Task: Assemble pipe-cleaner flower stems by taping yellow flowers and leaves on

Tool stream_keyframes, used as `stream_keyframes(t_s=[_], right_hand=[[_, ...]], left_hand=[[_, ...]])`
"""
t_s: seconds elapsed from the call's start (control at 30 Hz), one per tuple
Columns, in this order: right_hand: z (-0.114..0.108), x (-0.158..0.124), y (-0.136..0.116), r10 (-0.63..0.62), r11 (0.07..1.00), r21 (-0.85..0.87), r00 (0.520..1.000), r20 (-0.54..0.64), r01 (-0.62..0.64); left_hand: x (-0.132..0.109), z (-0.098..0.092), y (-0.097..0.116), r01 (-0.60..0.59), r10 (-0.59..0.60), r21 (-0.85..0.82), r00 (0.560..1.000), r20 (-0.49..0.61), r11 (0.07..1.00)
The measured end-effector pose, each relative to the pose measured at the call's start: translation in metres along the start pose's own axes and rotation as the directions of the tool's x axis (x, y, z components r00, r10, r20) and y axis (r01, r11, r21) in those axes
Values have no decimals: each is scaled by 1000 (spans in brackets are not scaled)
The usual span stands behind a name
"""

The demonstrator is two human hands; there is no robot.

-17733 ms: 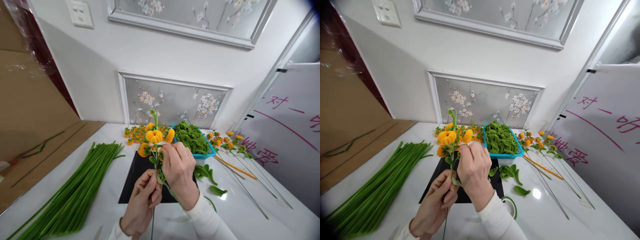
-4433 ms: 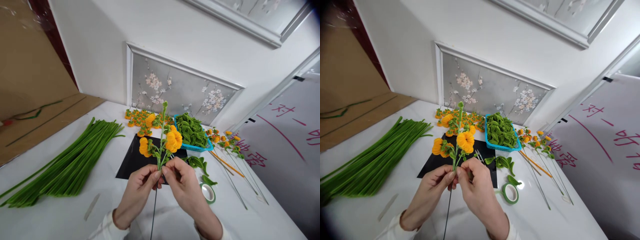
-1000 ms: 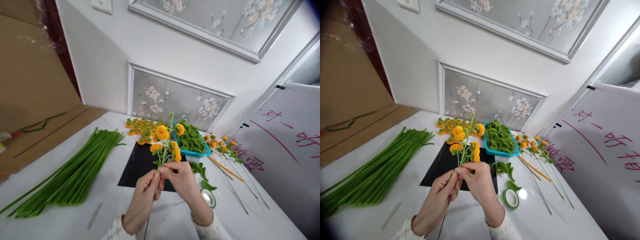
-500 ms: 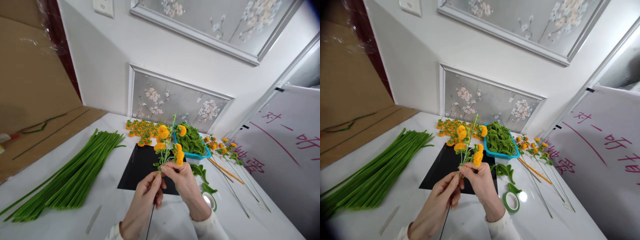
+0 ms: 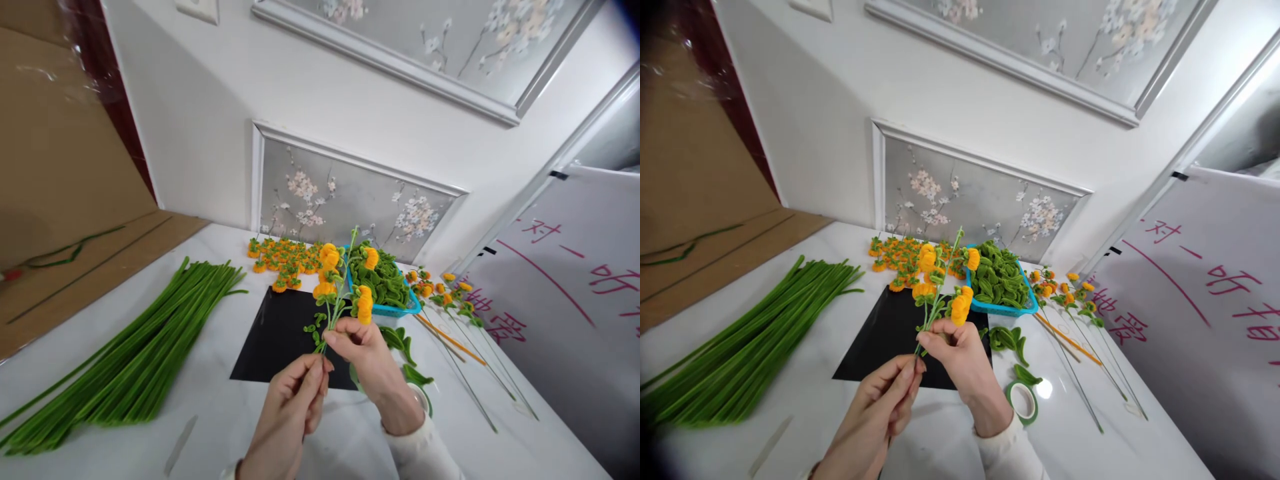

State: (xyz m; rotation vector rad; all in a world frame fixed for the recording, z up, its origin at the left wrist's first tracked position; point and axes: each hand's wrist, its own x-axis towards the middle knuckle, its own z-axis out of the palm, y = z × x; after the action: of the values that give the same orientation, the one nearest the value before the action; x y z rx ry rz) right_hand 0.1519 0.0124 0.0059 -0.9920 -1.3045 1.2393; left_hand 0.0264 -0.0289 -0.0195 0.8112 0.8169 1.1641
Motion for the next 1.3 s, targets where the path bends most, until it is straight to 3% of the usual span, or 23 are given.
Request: stream_keyframes(t_s=[0.13,0.3,0.47,0.77,0.9,1.1,1.3], right_hand=[[-3,-1,-4,4,1000,-8,1000,22,-4],[-6,-2,-7,49,998,-35,985,165,-44],[-6,-2,-6,39,999,-33,995,92,-36],[0,-4,-11,-2,999,-33,1000,17,2],[1,-3,-12,-4,1000,6,1000,20,4],[1,-5,-19,-10,998,65,992,127,2],[-4,-6,-18,11,996,82,996,93,-19]], left_hand=[[-1,0,2,2,-2,-15,1000,3,1000],[1,3,8,30,-30,-35,1000,10,999],[6,6,5,-39,39,10,996,-84,999],[7,1,-5,-249,253,115,967,-27,962],[7,-1,-8,-255,256,83,967,0,963],[4,5,-4,-230,229,18,973,21,973],[3,11,4,-187,186,23,982,9,982]])
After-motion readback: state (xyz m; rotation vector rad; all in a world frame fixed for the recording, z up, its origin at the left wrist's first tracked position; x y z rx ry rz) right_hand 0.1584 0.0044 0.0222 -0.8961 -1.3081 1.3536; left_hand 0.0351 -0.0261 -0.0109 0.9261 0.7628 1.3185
